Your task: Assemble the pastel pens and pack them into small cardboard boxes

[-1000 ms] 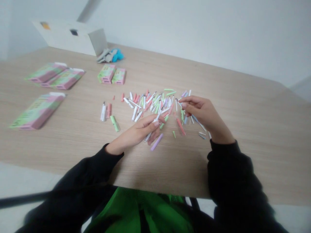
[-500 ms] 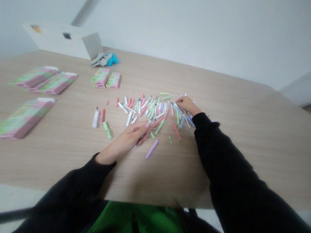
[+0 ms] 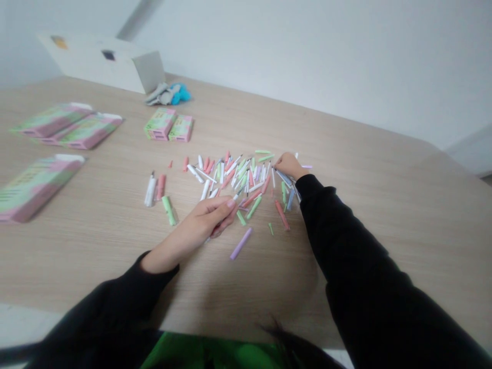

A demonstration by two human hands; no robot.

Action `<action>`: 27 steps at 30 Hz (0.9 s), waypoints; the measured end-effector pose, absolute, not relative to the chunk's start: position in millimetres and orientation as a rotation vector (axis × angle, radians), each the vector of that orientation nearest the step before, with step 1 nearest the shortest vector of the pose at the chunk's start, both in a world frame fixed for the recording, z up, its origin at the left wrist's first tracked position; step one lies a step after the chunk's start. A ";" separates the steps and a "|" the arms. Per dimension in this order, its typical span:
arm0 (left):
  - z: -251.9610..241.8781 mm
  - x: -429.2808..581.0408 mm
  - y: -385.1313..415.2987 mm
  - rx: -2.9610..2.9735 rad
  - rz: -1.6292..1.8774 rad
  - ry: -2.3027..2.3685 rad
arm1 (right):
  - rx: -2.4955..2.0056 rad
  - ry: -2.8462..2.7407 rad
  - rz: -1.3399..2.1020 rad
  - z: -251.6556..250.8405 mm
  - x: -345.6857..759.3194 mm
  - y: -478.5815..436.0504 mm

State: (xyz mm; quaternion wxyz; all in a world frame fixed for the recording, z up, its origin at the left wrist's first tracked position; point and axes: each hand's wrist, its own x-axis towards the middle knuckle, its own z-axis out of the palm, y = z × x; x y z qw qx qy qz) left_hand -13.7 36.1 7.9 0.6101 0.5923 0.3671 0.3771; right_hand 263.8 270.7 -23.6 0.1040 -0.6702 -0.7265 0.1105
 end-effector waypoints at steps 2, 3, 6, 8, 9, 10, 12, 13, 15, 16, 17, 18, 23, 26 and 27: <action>8.4 -13.8 35.8 1.365 0.873 0.853 | -1.977 -2.138 0.316 -25.6 262.3 271.4; 8.7 -13.8 35.5 1.367 0.872 0.859 | -1.974 -2.134 0.312 -26.1 262.0 271.1; 9.6 -13.6 34.3 1.383 0.863 0.879 | -1.951 -2.101 0.306 -25.6 261.7 269.1; 10.0 -13.3 34.0 1.392 0.853 0.895 | -1.930 -2.058 0.300 -23.8 261.4 267.9; 10.1 -13.1 34.1 1.395 0.851 0.904 | -1.918 -2.034 0.298 -22.6 261.1 267.5; 10.2 -12.8 34.3 1.397 0.851 0.911 | -1.905 -2.010 0.299 -21.4 260.8 267.2; 10.5 -12.2 35.1 1.406 0.855 0.916 | -1.876 -1.968 0.313 -19.7 259.8 267.1; 10.7 -11.8 35.6 1.413 0.860 0.914 | -1.860 -1.951 0.325 -19.2 259.2 267.2; 11.3 -10.9 36.6 1.433 0.868 0.911 | -1.827 -1.923 0.347 -19.2 258.0 267.6; 11.6 -10.4 36.9 1.442 0.870 0.912 | -1.810 -1.912 0.356 -19.6 257.5 267.8; 11.9 -9.9 37.1 1.451 0.871 0.914 | -1.796 -1.906 0.366 -20.1 257.0 268.1; 12.2 -9.4 37.2 1.457 0.870 0.915 | -1.783 -1.904 0.377 -20.7 256.6 268.2; 12.8 -8.3 36.1 1.473 0.860 0.927 | -1.768 -1.905 0.433 -22.0 256.5 268.4; 13.1 -8.8 35.5 1.494 0.849 0.939 | -1.773 -1.877 0.413 -20.8 257.9 268.4; 13.0 -9.0 35.5 1.498 0.846 0.941 | -1.774 -1.867 0.400 -20.7 258.4 268.4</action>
